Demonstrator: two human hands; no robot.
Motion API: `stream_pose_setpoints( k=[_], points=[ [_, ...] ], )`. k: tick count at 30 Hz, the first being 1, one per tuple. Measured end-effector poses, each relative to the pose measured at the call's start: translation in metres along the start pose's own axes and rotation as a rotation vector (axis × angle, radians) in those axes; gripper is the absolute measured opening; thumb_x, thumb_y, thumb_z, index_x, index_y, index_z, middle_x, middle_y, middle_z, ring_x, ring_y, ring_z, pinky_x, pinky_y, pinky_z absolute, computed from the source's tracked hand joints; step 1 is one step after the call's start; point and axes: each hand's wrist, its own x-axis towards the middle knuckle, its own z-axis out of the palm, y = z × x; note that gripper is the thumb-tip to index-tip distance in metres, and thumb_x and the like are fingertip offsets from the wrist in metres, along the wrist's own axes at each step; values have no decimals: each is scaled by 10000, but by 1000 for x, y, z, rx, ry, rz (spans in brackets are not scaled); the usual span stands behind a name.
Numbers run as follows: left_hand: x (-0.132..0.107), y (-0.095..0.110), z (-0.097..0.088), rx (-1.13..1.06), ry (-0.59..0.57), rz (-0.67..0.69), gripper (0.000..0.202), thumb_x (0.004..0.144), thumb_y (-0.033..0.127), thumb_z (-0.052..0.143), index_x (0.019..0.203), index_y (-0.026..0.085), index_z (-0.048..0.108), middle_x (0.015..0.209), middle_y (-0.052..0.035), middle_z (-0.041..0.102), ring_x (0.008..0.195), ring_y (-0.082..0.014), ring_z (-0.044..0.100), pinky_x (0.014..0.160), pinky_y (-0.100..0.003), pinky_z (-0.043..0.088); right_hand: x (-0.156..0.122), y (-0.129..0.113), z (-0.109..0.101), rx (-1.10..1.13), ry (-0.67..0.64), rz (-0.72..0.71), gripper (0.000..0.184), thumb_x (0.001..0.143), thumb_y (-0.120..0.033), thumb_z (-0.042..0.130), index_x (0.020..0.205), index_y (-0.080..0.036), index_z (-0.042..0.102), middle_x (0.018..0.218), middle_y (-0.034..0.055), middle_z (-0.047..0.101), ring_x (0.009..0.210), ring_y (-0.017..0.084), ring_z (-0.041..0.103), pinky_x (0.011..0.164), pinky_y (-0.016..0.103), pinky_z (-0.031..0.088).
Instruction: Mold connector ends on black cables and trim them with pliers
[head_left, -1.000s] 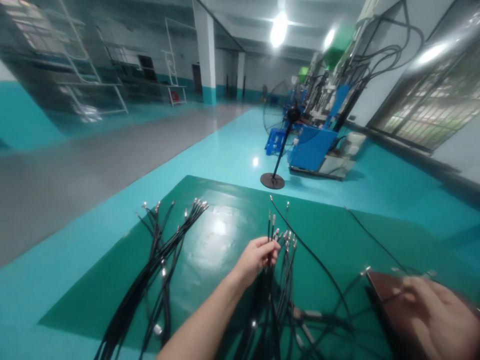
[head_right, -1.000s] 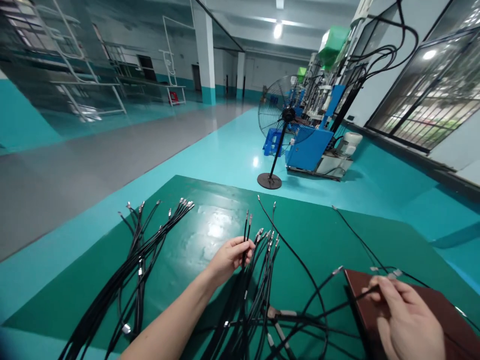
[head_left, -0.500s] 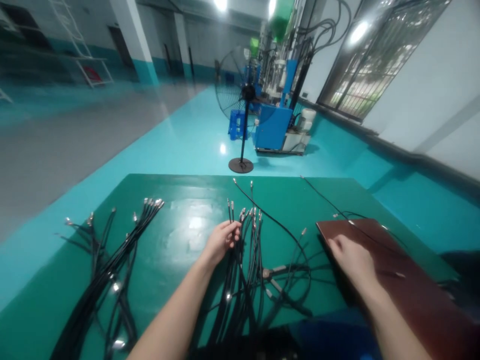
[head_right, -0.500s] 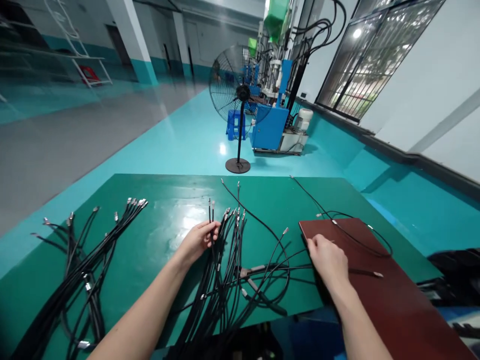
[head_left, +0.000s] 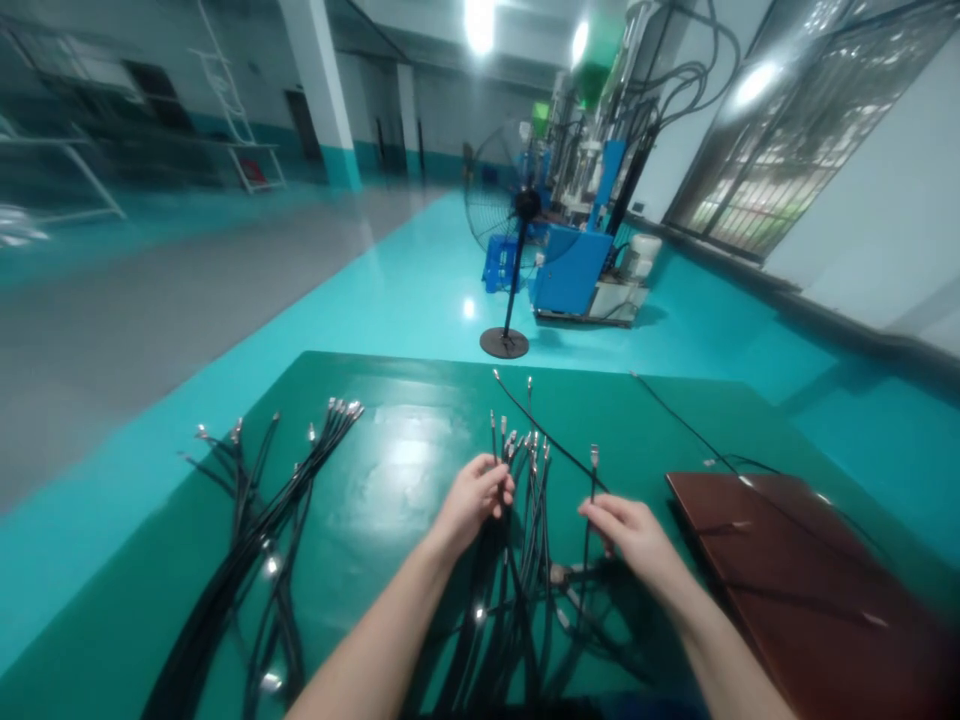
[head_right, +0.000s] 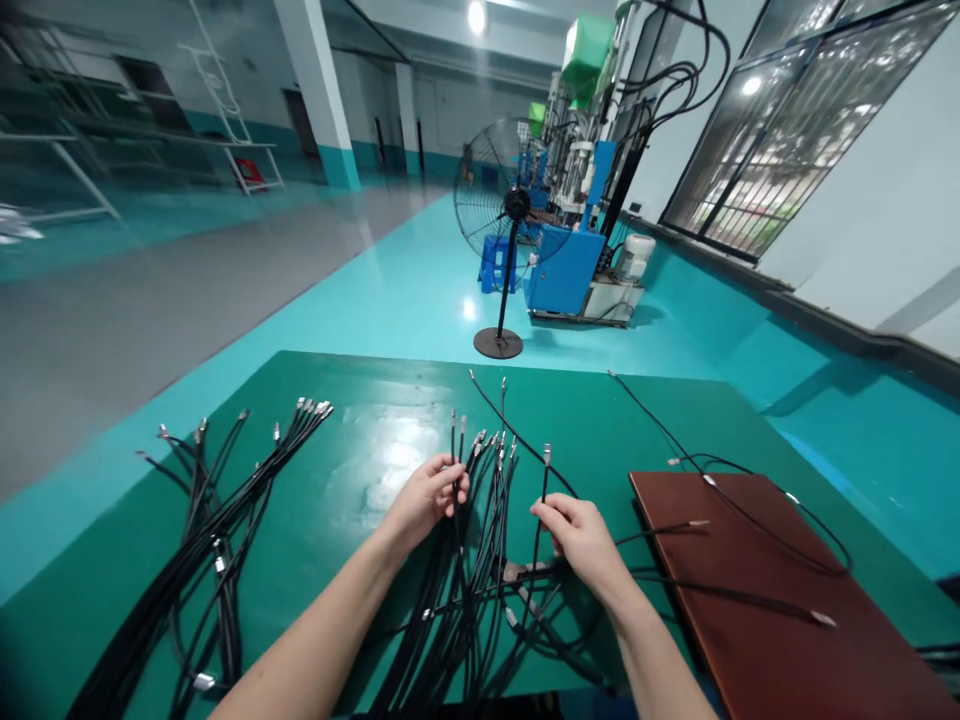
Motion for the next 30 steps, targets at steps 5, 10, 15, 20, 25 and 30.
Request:
stream_pose_setpoints(
  k=[5, 10, 15, 20, 25, 30],
  points=[
    [-3, 0, 6, 48, -92, 23, 264, 663, 303, 662, 698, 160, 443, 563, 28, 532, 461, -77, 536, 359, -133, 330, 6, -11, 11, 643, -115, -89, 315, 799, -450, 490, 837, -160, 609, 656, -10, 514, 535, 99, 517, 540, 236, 418],
    [-3, 0, 7, 37, -67, 14, 284, 626, 293, 683, 677, 160, 437, 545, 29, 533, 446, -85, 538, 353, -140, 325, 15, -29, 16, 543, -108, -145, 298, 783, -431, 511, 755, -153, 615, 592, -13, 517, 533, 112, 516, 551, 240, 417],
    [-2, 2, 7, 28, -42, 18, 298, 604, 308, 696, 665, 157, 446, 535, 22, 543, 446, -94, 540, 358, -151, 311, 21, -40, 20, 473, -91, -145, 297, 756, -417, 529, 595, -168, 530, 542, -32, 465, 526, 106, 463, 522, 226, 373],
    [-3, 2, 9, 35, -15, 9, 297, 588, 294, 701, 638, 156, 443, 520, 21, 538, 454, -101, 544, 371, -160, 304, 27, -39, 30, 376, -1, -129, 319, 721, -438, 556, 557, -174, 481, 484, -52, 385, 471, 88, 350, 461, 220, 282],
    [-1, 0, 9, 28, -2, -2, 302, 563, 291, 710, 623, 160, 444, 502, 24, 529, 455, -108, 537, 380, -171, 301, 33, -38, 38, 345, 54, -151, 330, 708, -439, 559, 536, -180, 445, 492, -55, 366, 482, 89, 328, 467, 219, 275],
    [3, -6, 7, 96, 89, 24, 281, 558, 295, 713, 588, 139, 481, 510, 22, 530, 404, -44, 408, 379, -164, 249, 42, -35, 47, 173, 46, -147, 348, 752, -474, 465, 550, -196, 409, 506, -46, 381, 502, 105, 369, 492, 221, 311]
  ],
)
